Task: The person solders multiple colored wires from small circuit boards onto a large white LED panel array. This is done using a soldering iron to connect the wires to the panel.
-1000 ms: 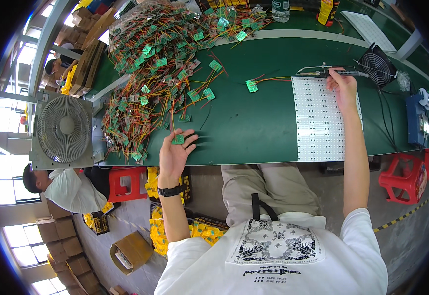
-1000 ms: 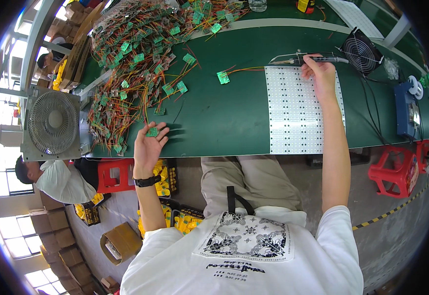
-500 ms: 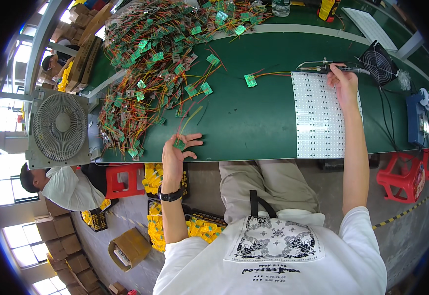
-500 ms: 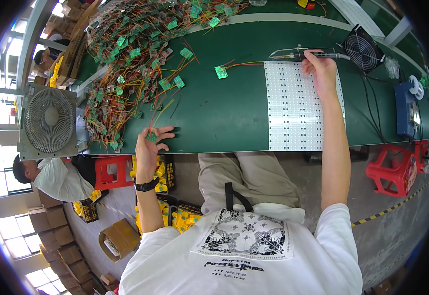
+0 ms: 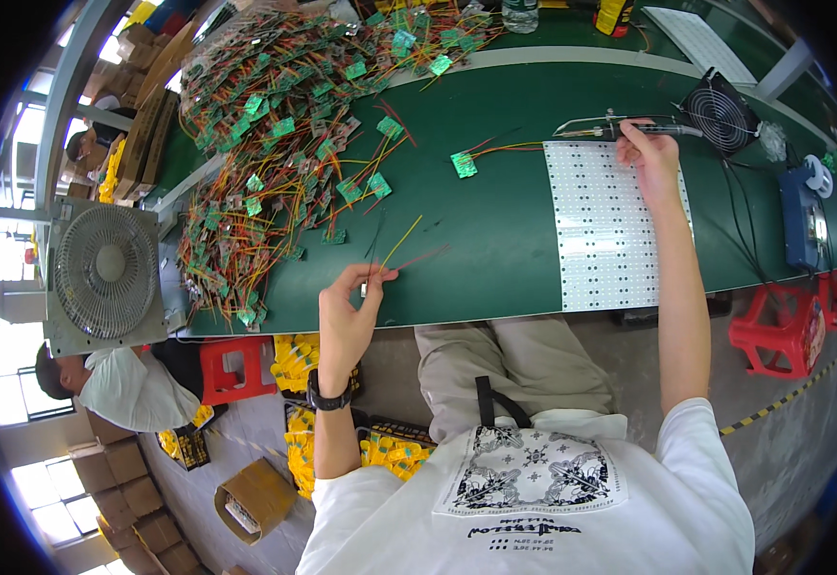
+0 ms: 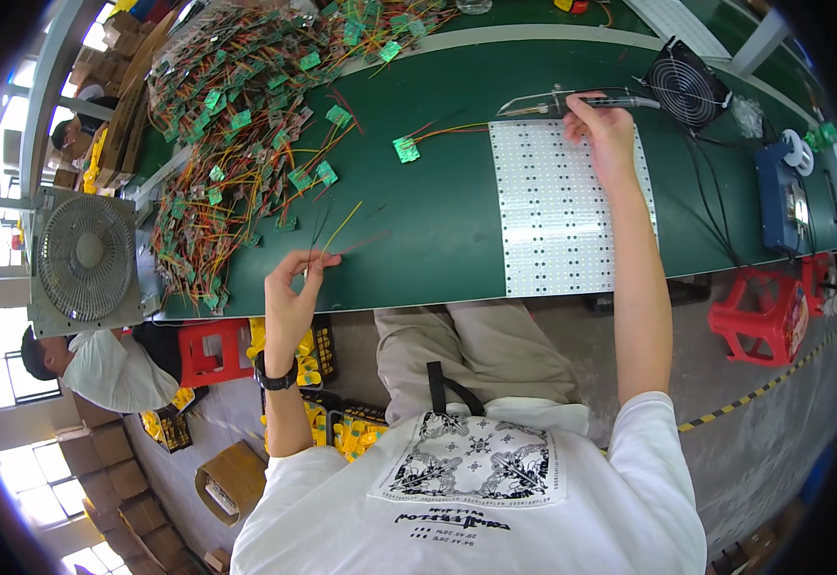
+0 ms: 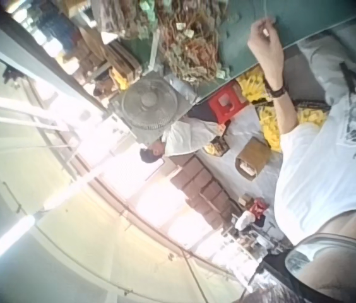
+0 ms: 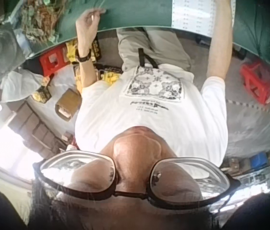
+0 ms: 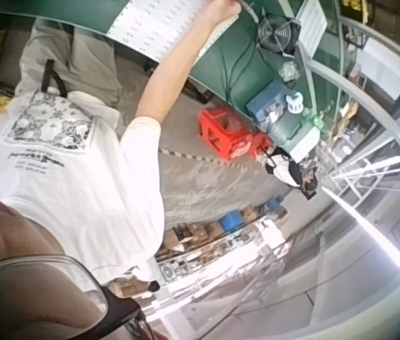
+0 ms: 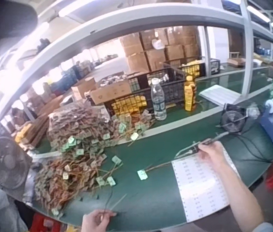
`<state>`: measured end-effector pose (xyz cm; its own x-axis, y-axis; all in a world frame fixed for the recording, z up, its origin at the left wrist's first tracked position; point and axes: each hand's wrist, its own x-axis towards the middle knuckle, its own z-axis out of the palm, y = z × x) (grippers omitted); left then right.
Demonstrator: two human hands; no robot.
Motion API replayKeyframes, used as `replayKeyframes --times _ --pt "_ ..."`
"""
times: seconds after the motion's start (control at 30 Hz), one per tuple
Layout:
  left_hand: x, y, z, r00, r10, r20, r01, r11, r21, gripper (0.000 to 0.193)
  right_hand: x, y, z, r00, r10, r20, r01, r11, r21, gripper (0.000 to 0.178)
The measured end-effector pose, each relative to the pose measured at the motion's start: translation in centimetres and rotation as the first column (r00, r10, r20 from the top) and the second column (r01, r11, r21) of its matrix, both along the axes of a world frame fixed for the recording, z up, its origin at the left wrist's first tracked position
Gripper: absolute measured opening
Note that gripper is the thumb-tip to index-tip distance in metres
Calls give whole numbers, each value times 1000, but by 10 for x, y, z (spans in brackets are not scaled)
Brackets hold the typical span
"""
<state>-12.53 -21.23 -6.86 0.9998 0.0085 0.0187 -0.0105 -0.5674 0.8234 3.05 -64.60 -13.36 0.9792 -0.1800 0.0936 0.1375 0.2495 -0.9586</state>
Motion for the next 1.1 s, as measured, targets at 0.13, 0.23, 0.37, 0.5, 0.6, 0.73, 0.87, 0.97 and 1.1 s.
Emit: replayKeyframes --times 0.13,0.23,0.37,0.5,0.6,0.73,0.87,0.97,1.1 --pt "9 -25 13 990 -73 121 50 981 188 7 0 1 -1 1000 12 9 -12 1000 1 19" --pt "25 -42 25 917 -239 320 128 935 331 8 -1 4 2 1000 5 0 -5 1000 -2 18" --pt "49 -64 28 951 -194 242 160 975 155 10 -2 5 4 1000 9 4 -9 1000 10 17" --pt "83 -92 12 959 -284 18 283 945 -165 15 -1 6 5 1000 10 8 -10 1000 7 18" --pt "110 -114 -2 914 -403 -52 397 912 -104 18 -2 6 6 1000 1 1 -1 1000 -1 18" --pt "131 -141 -21 890 -456 30 456 886 -77 17 -1 4 2 1000 8 5 -8 999 -36 20" --pt "144 -166 -29 893 -362 268 443 814 -375 16 -1 8 3 1000 -6 3 6 1000 -26 20" --pt "156 -168 -21 911 -406 77 402 827 -394 15 -2 9 6 1000 -24 4 24 999 -23 20" --pt "159 -167 -11 885 -443 -145 423 894 -149 13 -1 9 6 999 -30 10 31 998 -46 20"
